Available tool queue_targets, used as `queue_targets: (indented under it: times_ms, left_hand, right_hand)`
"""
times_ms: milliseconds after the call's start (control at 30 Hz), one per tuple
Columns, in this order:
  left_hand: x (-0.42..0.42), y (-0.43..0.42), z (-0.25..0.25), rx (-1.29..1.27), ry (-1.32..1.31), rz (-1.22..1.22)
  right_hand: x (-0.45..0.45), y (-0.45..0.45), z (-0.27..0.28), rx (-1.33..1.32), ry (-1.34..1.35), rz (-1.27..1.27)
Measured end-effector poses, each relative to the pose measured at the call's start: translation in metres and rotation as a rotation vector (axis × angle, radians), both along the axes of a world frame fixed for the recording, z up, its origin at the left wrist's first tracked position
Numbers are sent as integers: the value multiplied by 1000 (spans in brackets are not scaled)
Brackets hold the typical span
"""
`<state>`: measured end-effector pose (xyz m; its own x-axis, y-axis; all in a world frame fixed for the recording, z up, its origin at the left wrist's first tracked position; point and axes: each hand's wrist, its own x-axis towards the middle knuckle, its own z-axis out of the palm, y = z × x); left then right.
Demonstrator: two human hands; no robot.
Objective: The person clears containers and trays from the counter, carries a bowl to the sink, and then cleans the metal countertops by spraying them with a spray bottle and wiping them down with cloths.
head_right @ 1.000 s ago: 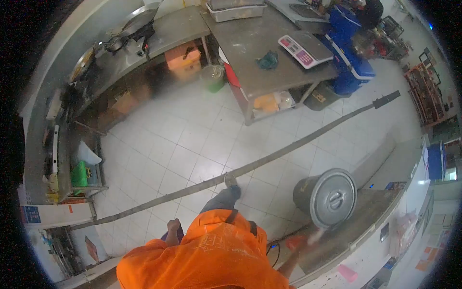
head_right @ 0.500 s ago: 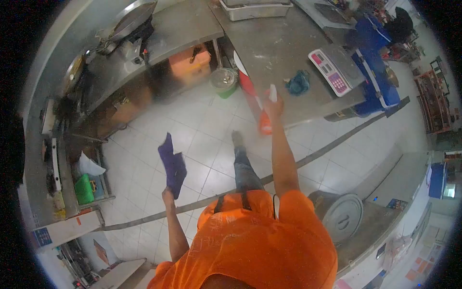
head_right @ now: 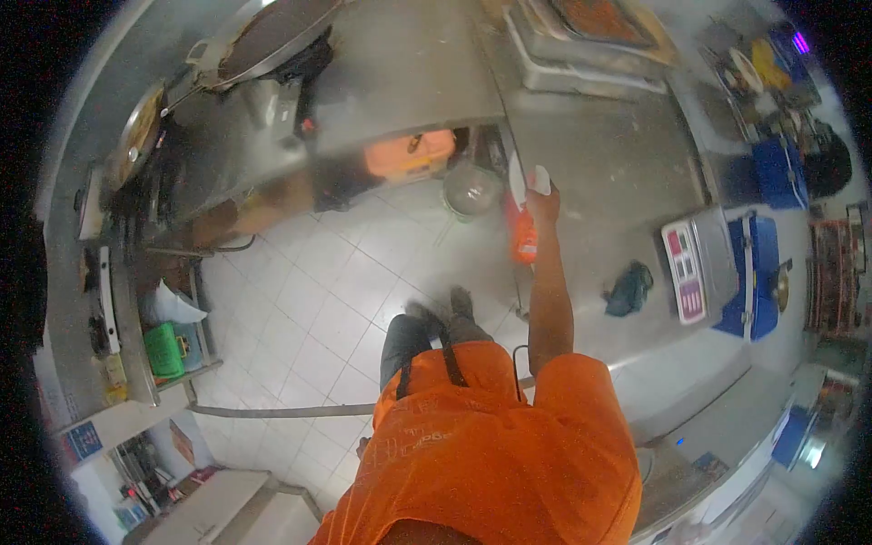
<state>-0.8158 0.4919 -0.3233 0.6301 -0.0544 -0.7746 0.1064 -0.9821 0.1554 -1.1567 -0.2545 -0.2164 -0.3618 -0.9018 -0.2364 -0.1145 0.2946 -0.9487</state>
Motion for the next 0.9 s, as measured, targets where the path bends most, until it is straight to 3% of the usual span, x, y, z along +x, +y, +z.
queue_targets:
  times_ms: [100, 200, 333, 400, 467, 533, 600, 667, 767, 867, 900]
  left_hand:
    - [13, -45, 1, -26, 14, 17]
    - [51, -97, -9, -75, -8, 24]
    - [143, -179, -36, -256, -84, 67]
    - [195, -236, -45, -431, -104, 226]
    - [240, -298, -30, -551, -77, 471]
    - [292, -343, -18, -598, -136, 325]
    - [320, -420, 57, -874, -146, 383]
    - [331, -503, 135, -1157, -25, 399]
    - [381, -530, 117, -1345, 159, 498]
    - [372, -603, 158, -1457, 157, 589]
    - [364, -625, 172, -1476, 159, 600]
  right_hand:
    - [58, -73, -25, -135, -60, 227]
    - [146, -126, -37, -9, 215, 443]
    - [295, -127, -16, -253, 169, 651]
    - [352, -132, -10, -260, 336, 669]
    - [388, -132, -13, -225, 430, 576]
    - [407, -125, 12, -187, 267, 456]
    - [415, -135, 16, -139, 199, 458]
    - [402, -150, -18, -58, 357, 606]
    - [395, -153, -40, -99, 223, 540]
    - [395, -147, -40, -230, 210, 481]
    - [390, -148, -49, -168, 148, 426]
